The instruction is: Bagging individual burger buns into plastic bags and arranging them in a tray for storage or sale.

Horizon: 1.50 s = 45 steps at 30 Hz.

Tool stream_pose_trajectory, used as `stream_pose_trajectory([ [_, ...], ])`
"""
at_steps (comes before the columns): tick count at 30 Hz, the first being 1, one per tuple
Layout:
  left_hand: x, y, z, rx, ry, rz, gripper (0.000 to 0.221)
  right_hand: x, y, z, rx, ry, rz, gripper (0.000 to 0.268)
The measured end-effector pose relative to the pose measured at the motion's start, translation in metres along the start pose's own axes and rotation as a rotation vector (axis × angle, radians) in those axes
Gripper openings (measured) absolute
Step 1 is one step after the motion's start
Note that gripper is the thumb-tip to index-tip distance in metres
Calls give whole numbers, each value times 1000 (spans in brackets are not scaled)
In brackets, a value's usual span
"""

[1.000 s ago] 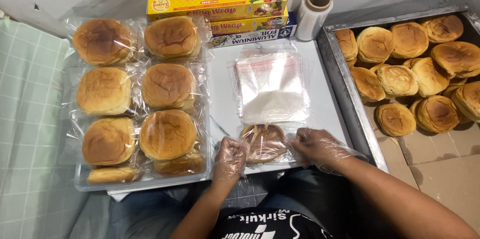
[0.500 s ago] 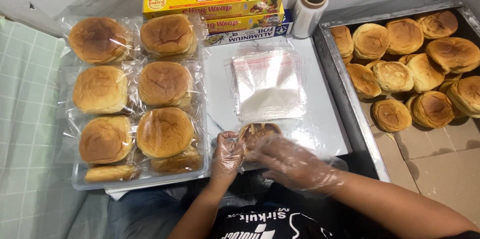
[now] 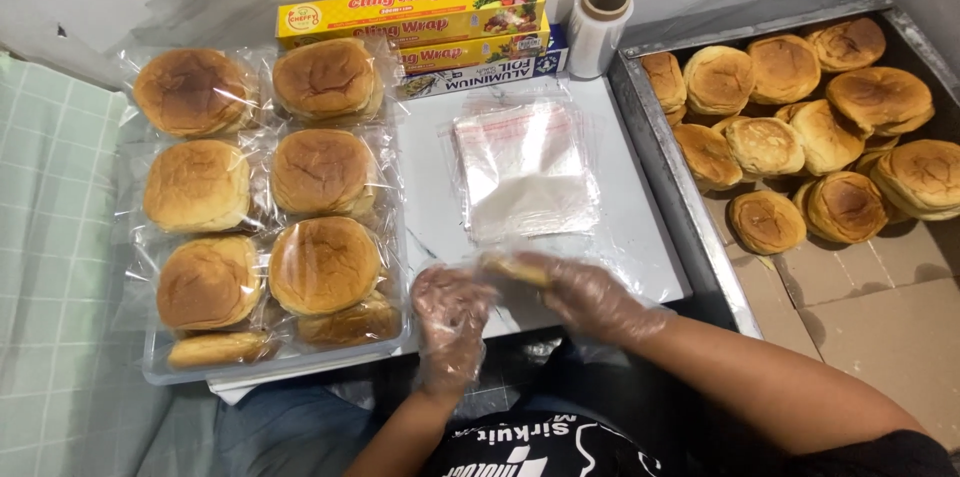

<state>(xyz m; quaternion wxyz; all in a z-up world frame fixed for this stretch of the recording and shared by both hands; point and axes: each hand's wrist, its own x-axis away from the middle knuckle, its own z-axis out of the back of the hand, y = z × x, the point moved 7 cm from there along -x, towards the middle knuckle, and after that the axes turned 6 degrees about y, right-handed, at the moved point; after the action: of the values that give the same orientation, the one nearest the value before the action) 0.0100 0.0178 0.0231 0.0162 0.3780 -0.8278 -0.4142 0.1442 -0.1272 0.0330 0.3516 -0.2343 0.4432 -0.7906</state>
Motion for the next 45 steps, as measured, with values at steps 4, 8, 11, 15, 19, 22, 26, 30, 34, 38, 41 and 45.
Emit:
stream_pose_trajectory([
  [4,-6,20,-24,-509,22,-101,92,6,-45,26,-760,127,-429,57],
  [8,1,0,-52,-494,-206,242,88,18,-6,20,-1086,208,-679,61],
  [11,-4,34,-103,-485,-379,7,79,17,13,7,-1489,-9,-553,59],
  [15,11,63,-157,-658,-589,-627,71,39,14,-3,-2350,-983,-531,38],
  [19,21,34,-151,-960,-718,-602,77,25,-10,17,-1929,-490,-105,31],
  [22,20,32,-154,-1068,-696,-606,67,29,3,12,-2089,-731,-258,41],
  [26,19,36,-149,-1062,-652,-517,56,12,11,12,-1579,-472,133,87],
  [30,5,48,-141,-179,-478,200,89,25,-38,42,-1164,238,-200,53],
  [34,14,-7,-78,-4,-211,502,83,29,-42,46,-401,296,-201,68],
  [38,15,-20,-49,-197,-55,410,50,35,-54,18,-613,33,15,45],
  [41,17,-18,-43,-284,22,404,50,35,-79,14,-557,10,67,53],
  [45,27,-15,-44,-368,242,480,67,40,-94,13,-314,46,-64,47],
])
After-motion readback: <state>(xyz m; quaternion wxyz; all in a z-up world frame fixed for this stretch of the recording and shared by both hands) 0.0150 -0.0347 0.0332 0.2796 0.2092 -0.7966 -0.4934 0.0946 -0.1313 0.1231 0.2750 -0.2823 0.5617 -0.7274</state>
